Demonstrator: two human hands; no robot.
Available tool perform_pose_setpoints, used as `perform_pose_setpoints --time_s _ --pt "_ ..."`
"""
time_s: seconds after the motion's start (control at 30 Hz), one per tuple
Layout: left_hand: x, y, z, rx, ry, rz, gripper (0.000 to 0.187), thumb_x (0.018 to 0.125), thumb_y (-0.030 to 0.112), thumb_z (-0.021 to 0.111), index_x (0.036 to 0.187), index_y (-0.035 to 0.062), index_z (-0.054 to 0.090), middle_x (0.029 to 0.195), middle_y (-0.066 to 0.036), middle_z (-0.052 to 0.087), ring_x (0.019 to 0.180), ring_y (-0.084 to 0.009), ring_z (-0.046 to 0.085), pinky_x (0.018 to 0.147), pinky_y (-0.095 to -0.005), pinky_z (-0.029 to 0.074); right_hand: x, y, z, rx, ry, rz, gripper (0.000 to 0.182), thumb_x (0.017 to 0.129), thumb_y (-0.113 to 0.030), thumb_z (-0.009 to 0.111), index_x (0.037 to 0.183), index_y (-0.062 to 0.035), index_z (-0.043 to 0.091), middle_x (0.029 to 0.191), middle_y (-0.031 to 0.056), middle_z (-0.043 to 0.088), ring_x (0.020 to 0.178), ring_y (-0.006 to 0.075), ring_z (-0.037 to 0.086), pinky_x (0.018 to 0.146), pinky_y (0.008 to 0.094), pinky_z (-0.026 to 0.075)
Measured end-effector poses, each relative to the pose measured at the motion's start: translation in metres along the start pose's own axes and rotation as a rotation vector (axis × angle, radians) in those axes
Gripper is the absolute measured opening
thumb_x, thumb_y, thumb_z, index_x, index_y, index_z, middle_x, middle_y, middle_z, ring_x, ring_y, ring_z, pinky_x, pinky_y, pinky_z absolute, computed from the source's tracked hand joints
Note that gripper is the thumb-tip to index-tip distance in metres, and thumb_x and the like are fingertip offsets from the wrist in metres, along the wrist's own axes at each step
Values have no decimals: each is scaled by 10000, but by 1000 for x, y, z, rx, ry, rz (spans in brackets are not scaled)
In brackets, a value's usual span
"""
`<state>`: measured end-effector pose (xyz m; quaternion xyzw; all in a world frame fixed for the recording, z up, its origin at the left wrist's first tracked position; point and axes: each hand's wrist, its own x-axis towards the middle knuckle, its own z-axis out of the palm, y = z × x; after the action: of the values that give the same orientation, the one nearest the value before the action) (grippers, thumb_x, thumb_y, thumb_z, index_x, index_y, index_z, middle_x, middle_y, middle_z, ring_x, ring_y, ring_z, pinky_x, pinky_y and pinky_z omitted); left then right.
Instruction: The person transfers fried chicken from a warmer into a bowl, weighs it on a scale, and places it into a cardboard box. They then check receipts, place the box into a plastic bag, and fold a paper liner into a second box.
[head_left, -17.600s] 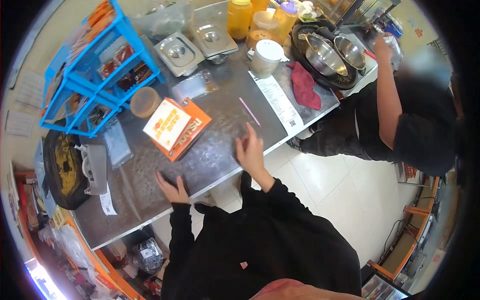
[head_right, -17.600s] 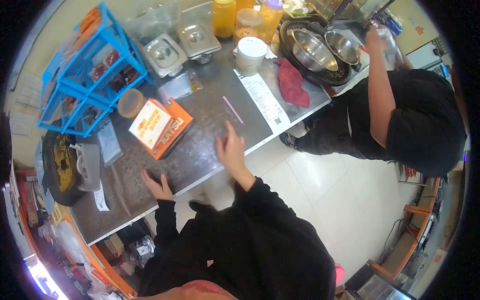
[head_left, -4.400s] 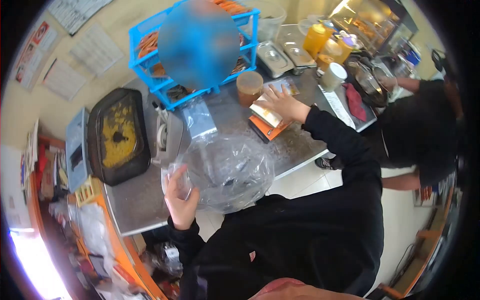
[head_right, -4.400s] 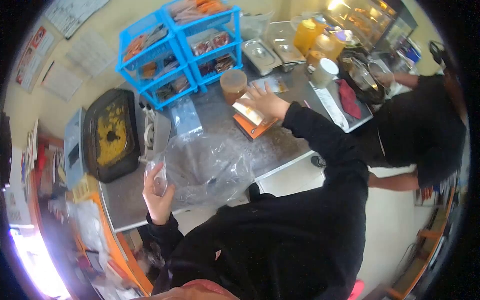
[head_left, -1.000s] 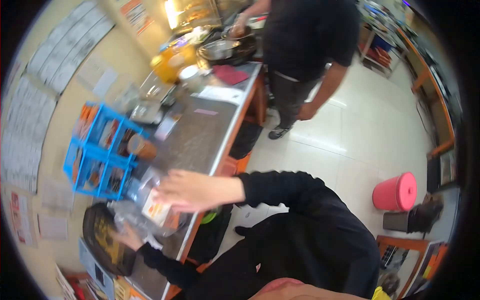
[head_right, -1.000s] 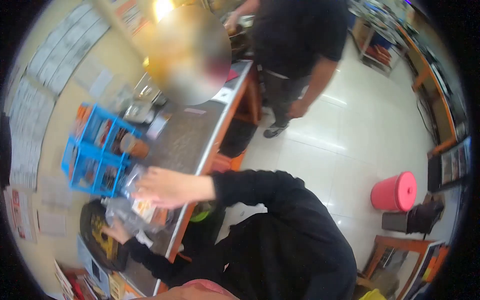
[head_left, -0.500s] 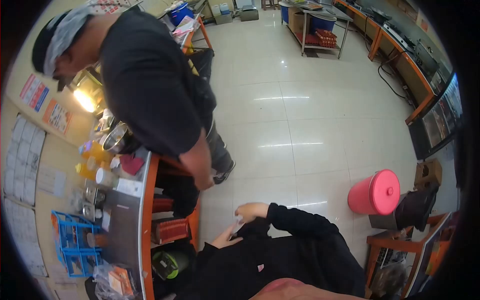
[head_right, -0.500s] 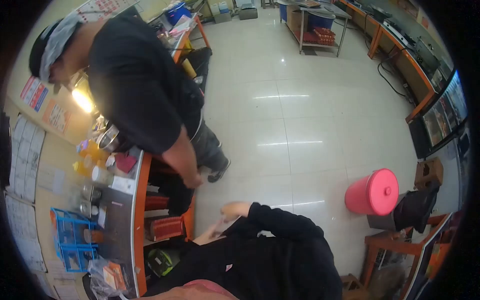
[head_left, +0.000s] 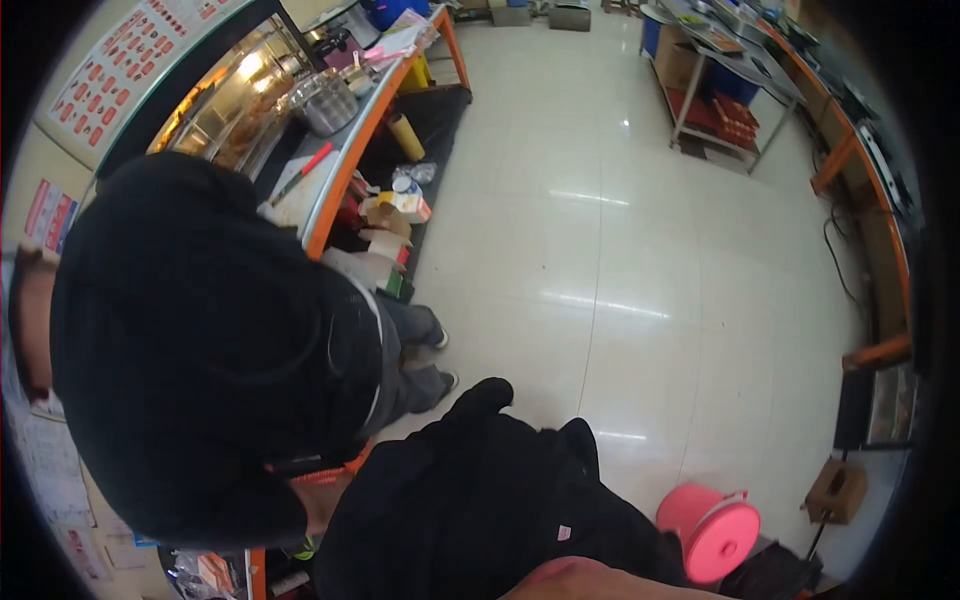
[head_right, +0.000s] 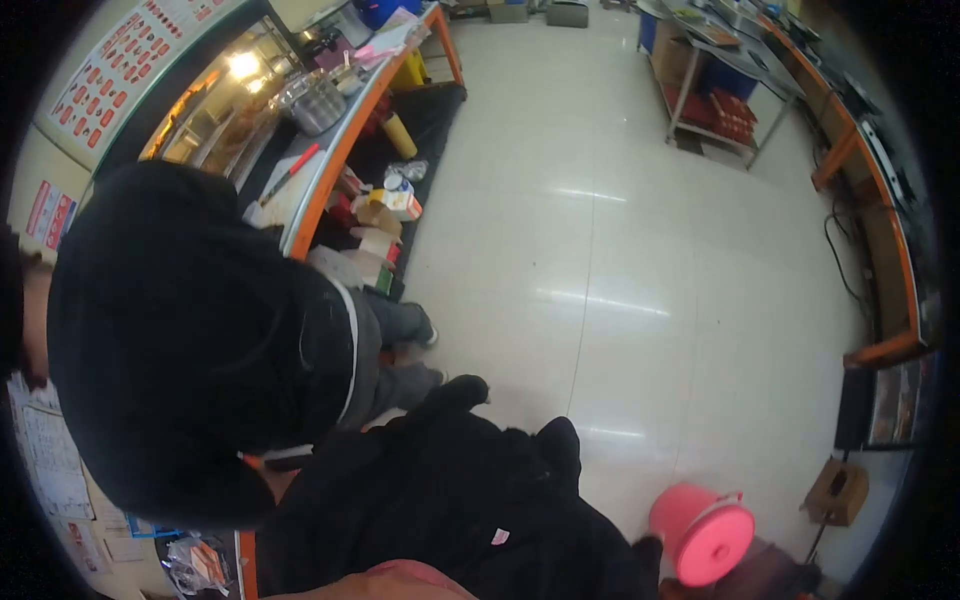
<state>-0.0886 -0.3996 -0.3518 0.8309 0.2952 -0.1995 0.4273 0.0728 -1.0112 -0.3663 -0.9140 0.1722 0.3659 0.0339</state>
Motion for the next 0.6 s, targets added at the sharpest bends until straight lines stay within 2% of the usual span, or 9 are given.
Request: perform_pose_setpoints --time_s 0.1,0.2,0.27,0.3,0.37,0.43,0.53,0.57,0.6 --pt "66 43 -62 -52 -169 -20 556 745 222 620 1259 85 459 1146 -201 565 1007 -328 573 858 -388 471 5 -54 -26 -17 -107 6 357 770 -181 616 1087 -31 550 1048 193 596 951 329 581 798 422 472" --pt "114 65 -122 -462 219 -26 539 750 223 613 1257 111 470 1107 -182 591 986 -324 583 838 -384 483 27 -141 -40 -62 -199 -56 317 766 -174 608 1047 -33 566 1018 193 604 923 335 587 776 428 476" --pt "167 20 -135 -241 322 -52 541 759 237 608 1270 131 465 1070 -167 606 966 -313 590 810 -385 494 55 -221 -53 -109 -231 -154 291 763 -169 603 1020 -34 576 998 194 609 904 340 591 761 432 479" --pt "170 14 -151 -154 284 -205 546 767 248 605 1278 127 456 1058 -164 610 960 -308 592 806 -395 493 71 -264 -62 -138 -245 -210 279 762 -167 600 1007 -34 581 988 194 611 894 342 593 754 434 480" --pt "176 -16 -180 -111 255 -264 544 772 251 615 1267 89 458 1072 -167 612 947 -322 596 813 -395 488 111 -357 -86 -206 -220 -350 254 759 -162 594 980 -35 592 968 194 617 875 346 597 739 438 483" --pt "167 -31 -223 -246 309 -338 547 770 245 632 1260 74 462 1054 -173 621 945 -308 603 813 -387 488 156 -467 -117 -296 -101 -545 230 757 -157 589 953 -37 602 948 195 622 856 350 600 724 442 485" --pt "153 -31 -256 -494 368 -446 551 767 234 657 1250 52 467 1028 -183 634 941 -286 614 814 -375 487 213 -706 -178 -316 262 -981 198 753 -150 581 912 -38 618 917 195 629 828 356 606 702 448 489" --pt "157 -28 -267 -575 386 -477 552 765 231 665 1247 44 469 1019 -186 638 940 -279 617 814 -371 487 195 -804 -214 -236 308 -1102 102 726 -131 571 729 -35 605 754 192 620 710 366 597 665 467 484" --pt "161 -17 -286 -606 472 -603 523 774 196 662 1241 47 481 1004 -179 643 918 -261 623 786 -363 496 182 -901 -239 -230 328 -1215 147 730 -167 613 691 -26 603 711 182 621 700 363 603 669 459 487"
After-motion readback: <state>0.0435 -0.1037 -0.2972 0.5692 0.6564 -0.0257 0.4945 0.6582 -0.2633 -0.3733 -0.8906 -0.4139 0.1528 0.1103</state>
